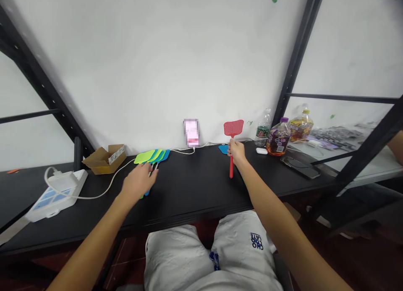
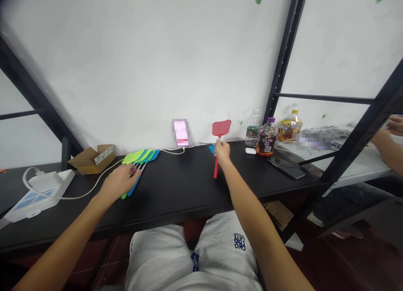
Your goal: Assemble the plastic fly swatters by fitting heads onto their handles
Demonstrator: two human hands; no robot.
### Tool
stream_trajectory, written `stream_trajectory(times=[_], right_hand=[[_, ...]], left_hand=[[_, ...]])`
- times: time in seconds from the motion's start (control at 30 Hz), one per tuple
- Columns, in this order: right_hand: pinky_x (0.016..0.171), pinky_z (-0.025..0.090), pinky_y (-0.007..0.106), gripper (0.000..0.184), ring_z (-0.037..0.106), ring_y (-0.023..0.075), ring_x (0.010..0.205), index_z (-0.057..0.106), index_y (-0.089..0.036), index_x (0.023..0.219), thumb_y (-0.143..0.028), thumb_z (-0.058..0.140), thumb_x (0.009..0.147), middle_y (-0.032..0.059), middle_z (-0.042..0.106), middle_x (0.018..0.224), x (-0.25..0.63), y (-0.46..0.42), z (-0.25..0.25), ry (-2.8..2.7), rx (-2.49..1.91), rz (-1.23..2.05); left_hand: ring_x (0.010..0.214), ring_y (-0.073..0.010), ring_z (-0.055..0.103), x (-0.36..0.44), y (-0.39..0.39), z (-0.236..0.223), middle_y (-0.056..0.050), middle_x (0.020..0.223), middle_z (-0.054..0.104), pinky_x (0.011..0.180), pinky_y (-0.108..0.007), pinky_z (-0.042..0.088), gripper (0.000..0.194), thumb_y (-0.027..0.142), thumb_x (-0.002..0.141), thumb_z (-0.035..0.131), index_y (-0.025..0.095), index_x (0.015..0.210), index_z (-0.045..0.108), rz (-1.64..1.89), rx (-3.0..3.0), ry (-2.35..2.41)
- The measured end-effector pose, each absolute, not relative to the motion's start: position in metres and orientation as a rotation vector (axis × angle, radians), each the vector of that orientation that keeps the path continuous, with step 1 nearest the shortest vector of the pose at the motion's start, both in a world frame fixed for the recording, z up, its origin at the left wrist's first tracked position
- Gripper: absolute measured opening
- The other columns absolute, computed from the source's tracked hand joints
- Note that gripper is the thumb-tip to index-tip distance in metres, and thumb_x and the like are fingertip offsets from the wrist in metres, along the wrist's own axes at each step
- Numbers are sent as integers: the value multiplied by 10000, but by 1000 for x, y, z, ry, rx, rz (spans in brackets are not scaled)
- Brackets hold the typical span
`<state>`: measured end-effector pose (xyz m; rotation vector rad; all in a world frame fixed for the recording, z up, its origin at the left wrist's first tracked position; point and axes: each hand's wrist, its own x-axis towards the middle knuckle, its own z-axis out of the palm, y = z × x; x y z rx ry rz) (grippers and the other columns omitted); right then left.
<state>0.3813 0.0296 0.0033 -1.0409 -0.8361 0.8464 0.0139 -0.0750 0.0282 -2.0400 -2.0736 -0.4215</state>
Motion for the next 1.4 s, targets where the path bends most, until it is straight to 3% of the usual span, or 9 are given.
stream_trajectory(times=[0.13,0.23,0.4,0.6,0.8,1.23,1.33,1.4], right_hand=[[307,203,164,407,275,45,327,333,-224,639,-458,548,893,-106,286,440,355,29,-3,-654,-948,1015],[297,200,160,424,254,48,315,277,-232,640,-462,508,911,-112,261,420,342,30,-8,-555,-933,1041],[320,328,186,456,408,83,341,372,-220,622,-550,416,934,-63,380,424,336,33,-16,-593,-913,1052],[449,501,236,441,574,126,435,471,-192,664,-509,409,965,11,566,502,334,32,-19,-700,-937,1128],[514,538,256,457,629,139,491,478,-185,677,-501,372,990,36,622,560,334,31,-16,-745,-928,1115],[453,493,234,483,550,113,419,439,-201,652,-532,342,989,-5,537,485,354,38,-5,-577,-937,950],[407,426,195,457,490,91,392,393,-212,657,-525,350,987,-41,457,452,370,37,-1,-493,-941,869],[347,319,174,443,376,71,335,355,-220,659,-525,362,980,-78,349,419,375,35,1,-529,-966,923]], left_hand=[[809,-220,623,83,-55,24,-88,859,679,709,-303,433,354,505,893,470,191,831,622,-728,-2446,-1779],[740,-194,616,128,-37,11,-77,832,687,647,-281,430,397,574,842,544,190,834,644,-882,-2746,-1610],[684,-180,613,172,-17,-10,-59,787,699,597,-266,424,424,570,757,654,172,903,672,-911,-3024,-1501],[681,-166,601,161,-4,-20,-54,783,697,628,-268,417,262,357,874,525,172,856,708,-947,-2924,-1486],[754,-185,622,144,6,-22,-54,816,712,708,-284,434,259,332,889,511,178,887,719,-991,-2878,-1506],[652,-163,596,140,5,-15,-22,690,678,651,-275,416,274,328,885,491,185,753,684,-939,-3018,-1507],[654,-171,601,125,12,-18,-31,702,681,655,-284,416,233,289,886,491,189,744,646,-992,-2879,-1658],[646,-169,606,116,17,-21,-39,721,683,660,-285,421,172,248,882,493,194,752,591,-1163,-2706,-1790]])
